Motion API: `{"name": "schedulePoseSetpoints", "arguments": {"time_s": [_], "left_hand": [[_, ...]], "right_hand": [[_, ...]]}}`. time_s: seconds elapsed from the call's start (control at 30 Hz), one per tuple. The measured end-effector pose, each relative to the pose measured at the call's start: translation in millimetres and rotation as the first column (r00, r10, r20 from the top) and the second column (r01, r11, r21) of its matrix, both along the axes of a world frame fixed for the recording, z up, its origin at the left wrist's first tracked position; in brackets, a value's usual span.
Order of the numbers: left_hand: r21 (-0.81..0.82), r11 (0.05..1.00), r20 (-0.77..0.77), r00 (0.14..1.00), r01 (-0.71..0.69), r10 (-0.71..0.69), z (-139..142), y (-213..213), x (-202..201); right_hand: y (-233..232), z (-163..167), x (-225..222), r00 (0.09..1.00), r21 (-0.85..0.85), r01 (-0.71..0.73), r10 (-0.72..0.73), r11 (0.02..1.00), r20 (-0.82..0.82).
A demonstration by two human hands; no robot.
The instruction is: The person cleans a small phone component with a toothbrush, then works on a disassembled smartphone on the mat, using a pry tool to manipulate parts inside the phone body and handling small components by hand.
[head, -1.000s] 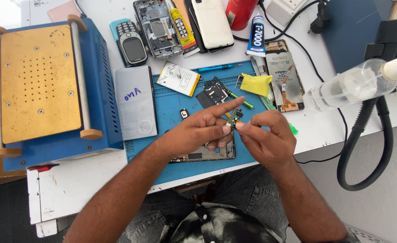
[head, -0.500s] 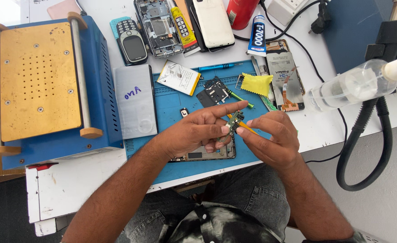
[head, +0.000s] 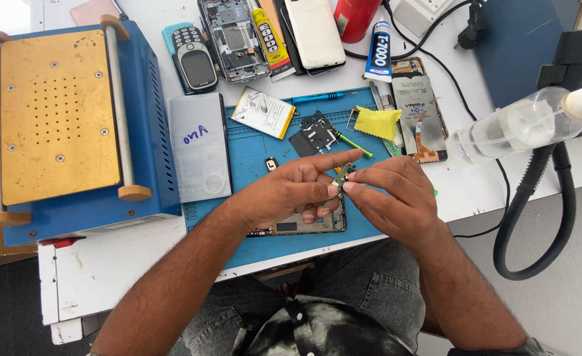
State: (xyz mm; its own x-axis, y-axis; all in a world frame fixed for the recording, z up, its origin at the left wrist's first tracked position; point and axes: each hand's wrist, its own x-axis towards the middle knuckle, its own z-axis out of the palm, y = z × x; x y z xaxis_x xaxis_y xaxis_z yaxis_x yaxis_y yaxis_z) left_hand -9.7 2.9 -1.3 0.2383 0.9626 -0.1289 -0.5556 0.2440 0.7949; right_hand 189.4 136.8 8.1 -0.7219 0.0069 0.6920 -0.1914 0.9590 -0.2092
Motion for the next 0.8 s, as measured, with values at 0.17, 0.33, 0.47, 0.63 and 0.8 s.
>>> {"name": "schedulePoseSetpoints", "arguments": {"time_s": [0.17, 0.33, 0.47, 0.63, 0.8], "left_hand": [[-0.014, 1.0, 0.007, 1.0, 0.001, -0.001, -5.2, 1.2, 0.1], [-0.062, 0.998, 0.074, 0.997, -0.001, 0.005, -11.4, 1.8, 0.6], [-0.134, 0.991, 0.186, 0.982, 0.0, 0.025, -13.6, 0.9, 0.8], [-0.074, 0.997, 0.205, 0.979, 0.012, 0.003, -12.7, 2.2, -2.1], [-0.116, 0.993, 0.204, 0.979, 0.006, 0.018, -12.8, 1.7, -1.2]], "right_hand": [[-0.5, 2.8, -3.4, 0.999, 0.052, 0.025, -0.026, 0.998, 0.027], [0.8, 2.4, -5.4, 0.998, 0.085, -0.012, 0.008, 0.996, 0.055], [-0.5, -0.8, -5.6, 0.999, 0.024, -0.006, 0.005, 1.0, 0.041], [0.2, -3.6, -5.3, 0.995, -0.244, 0.084, -0.068, 0.966, 0.076], [2.9, -4.3, -4.1, 0.996, -0.185, 0.048, -0.033, 0.982, 0.084]]}}
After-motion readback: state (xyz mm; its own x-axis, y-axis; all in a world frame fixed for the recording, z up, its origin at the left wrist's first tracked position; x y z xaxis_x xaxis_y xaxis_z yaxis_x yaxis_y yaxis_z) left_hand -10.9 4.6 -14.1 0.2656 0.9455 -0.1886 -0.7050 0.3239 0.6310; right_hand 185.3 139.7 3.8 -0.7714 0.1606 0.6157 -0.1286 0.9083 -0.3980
